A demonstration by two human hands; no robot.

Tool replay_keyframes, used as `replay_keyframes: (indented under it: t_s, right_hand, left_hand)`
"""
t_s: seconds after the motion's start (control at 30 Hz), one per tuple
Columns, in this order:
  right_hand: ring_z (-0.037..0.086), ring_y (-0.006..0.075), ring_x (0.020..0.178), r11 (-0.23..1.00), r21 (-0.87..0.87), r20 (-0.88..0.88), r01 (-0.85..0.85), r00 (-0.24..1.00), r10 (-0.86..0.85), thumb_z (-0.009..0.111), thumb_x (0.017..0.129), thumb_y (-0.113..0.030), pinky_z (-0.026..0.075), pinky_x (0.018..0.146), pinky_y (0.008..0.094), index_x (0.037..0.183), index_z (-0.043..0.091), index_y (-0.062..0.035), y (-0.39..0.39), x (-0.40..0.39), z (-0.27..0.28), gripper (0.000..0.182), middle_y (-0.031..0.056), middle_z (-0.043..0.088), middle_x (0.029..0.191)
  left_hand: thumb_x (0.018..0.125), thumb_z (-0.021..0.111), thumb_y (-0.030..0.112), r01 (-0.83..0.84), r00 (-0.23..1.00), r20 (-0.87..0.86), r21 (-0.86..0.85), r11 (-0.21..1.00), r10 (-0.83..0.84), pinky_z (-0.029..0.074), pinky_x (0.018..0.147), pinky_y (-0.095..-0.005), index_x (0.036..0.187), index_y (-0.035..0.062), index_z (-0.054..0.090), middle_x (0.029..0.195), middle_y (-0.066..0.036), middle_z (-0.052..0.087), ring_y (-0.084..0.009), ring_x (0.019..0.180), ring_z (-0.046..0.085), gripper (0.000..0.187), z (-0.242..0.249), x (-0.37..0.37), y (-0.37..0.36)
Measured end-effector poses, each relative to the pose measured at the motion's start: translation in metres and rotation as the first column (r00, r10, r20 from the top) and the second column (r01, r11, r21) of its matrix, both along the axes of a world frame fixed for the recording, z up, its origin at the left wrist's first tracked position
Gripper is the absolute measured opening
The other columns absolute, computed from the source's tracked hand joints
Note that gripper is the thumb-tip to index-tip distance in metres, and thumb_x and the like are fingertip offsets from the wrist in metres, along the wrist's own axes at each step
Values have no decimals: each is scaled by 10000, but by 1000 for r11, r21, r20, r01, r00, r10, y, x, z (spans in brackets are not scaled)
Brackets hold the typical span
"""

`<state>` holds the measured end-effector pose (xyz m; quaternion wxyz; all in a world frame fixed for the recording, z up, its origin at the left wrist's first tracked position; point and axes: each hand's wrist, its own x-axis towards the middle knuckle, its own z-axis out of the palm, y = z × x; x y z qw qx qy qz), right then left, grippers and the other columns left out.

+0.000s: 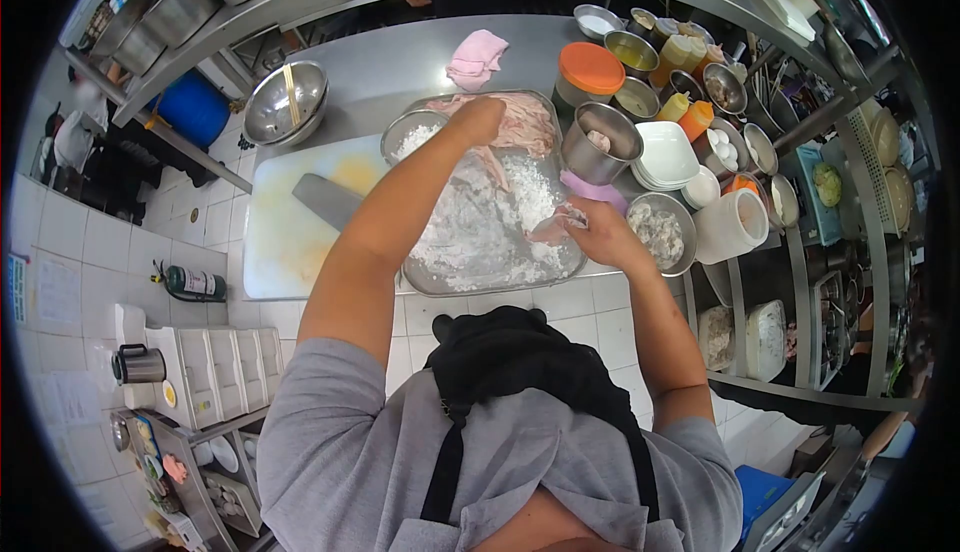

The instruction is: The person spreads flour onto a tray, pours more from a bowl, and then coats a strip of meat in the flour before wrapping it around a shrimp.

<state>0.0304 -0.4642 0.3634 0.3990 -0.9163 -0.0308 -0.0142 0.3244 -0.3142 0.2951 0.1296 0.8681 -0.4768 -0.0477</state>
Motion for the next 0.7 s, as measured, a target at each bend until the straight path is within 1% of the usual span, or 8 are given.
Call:
replay_keyframes:
  t_s: [0.1,0.2,0.3,0.37,0.5,0.63,0.67,0.7]
  right_hand:
    - [658,390,804,1000,11,20,10,1000,-11,683,934,-169,504,718,395,1075,648,42,3,-2,-1,256,250,685,901]
    - [651,378,787,1000,6,53,-19,998,19,687,933,-171,505,720,395,1067,657,40,6,-3,0,252,247,686,901]
    - [643,377,779,998,51,20,-23,1000,22,685,933,-167,505,720,391,1053,665,37,8,-6,1,237,245,687,900]
    - [628,452,832,999,49,-43,4,999,-2,668,923,-144,496,710,429,1015,659,11,9,-8,1,180,255,666,896]
    - [632,444,819,998,53,-6,-24,1000,24,671,921,-138,498,699,424,1014,658,8,10,-10,-4,173,251,665,888]
    - [632,412,797,1000,-14,119,-11,993,12,663,920,-116,506,720,380,1005,660,12,6,-13,-25,154,242,667,895]
    - [640,358,784,1000,22,65,-15,998,13,667,920,-114,505,728,364,1006,660,17,8,-12,-23,157,228,668,884]
    - [648,303,771,998,52,6,-17,1000,17,672,921,-112,504,736,347,1006,659,22,9,-11,-18,160,213,669,873]
  left_hand:
    - [752,674,38,-59,998,17,4,998,59,533,852,-442,950,44,701,991,-187,709,-364,998,678,200,-8,5,1]
    - [778,677,70,12,1000,-25,202,979,-7,535,881,-445,1001,61,718,1006,-175,718,-340,1007,687,227,-19,-37,14]
    - [798,682,119,33,990,129,224,974,-64,537,889,-453,1030,81,739,1039,-164,728,-318,1017,693,241,-52,-49,14]
    - [798,709,155,36,990,114,363,931,-83,507,951,-444,1001,83,765,1035,-132,750,-295,1042,705,222,-61,-48,8]
    - [788,722,189,50,989,97,482,875,-110,527,912,-445,949,75,772,1038,-140,749,-303,1022,710,204,-51,-45,13]
    - [708,774,216,0,999,31,192,981,-6,556,768,-474,917,48,764,902,-169,736,-344,886,711,269,-45,-11,15]
    - [716,758,195,-21,996,87,-93,995,29,555,768,-487,965,53,746,903,-176,733,-353,893,710,287,-41,-8,16]
    - [751,717,168,-184,980,70,-41,982,186,555,773,-492,1006,53,721,921,-178,729,-362,908,709,280,-33,0,9]
